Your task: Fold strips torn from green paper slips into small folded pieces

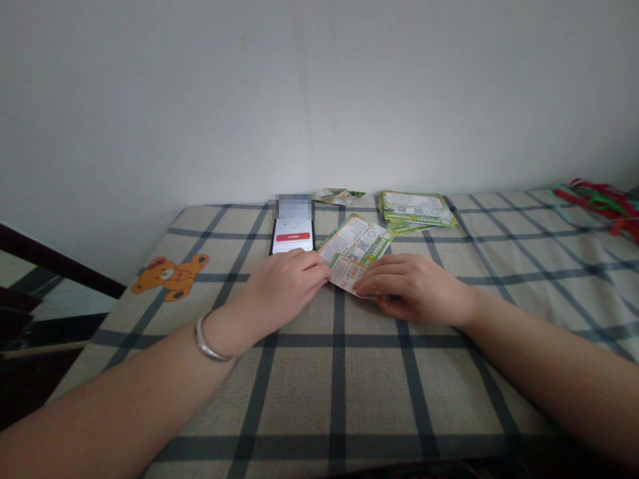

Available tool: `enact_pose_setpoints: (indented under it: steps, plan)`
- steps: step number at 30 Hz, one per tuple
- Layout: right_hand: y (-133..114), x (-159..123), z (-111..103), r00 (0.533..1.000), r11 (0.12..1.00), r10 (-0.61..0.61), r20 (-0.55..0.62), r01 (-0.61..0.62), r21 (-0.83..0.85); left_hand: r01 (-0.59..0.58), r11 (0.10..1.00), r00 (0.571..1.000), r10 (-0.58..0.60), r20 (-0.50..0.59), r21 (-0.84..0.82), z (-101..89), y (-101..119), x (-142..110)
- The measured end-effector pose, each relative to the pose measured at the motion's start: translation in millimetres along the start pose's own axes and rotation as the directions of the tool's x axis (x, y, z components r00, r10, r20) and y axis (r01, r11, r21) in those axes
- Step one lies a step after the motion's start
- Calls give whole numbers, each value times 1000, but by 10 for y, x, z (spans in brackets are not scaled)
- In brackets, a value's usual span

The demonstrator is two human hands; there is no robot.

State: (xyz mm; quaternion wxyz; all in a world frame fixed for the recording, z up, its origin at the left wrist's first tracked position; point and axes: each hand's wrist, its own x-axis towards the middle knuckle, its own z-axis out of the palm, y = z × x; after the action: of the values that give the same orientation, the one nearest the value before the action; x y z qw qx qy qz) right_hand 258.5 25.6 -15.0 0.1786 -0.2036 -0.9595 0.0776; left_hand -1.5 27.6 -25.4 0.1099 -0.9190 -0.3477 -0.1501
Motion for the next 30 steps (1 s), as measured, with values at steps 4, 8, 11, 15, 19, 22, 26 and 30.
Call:
enact_pose_setpoints:
  steps: [4,8,11,15,19,22,26,30]
  plan:
    - [-29,18,17,1000,1000,-18,-8,18,-14,0,1000,1000,0,2,-2,1,0,3]
    - [-33,37,27,999,999,-34,-10,34,-10,-12,1000,1000,11,-21,-16,1,-1,5]
    - [-31,43,31,999,999,-44,-14,44,14,-14,1000,999,13,-40,-24,3,-9,6]
    - [-48,36,27,1000,999,-25,-19,24,-31,-12,999,998,9,-66,-51,11,-13,6]
    - [-75,33,21,999,999,-14,-31,13,-47,-21,996,996,14,-90,-85,20,-9,2]
    - [-83,38,31,999,998,-38,-22,37,-55,-38,994,995,28,-96,-103,28,-14,-2]
    - [-93,50,63,997,995,-79,-1,79,-55,-60,990,995,48,-92,-125,35,-16,2]
    - [-115,73,89,997,997,-75,17,75,1,-77,987,993,64,-95,-137,35,-4,14]
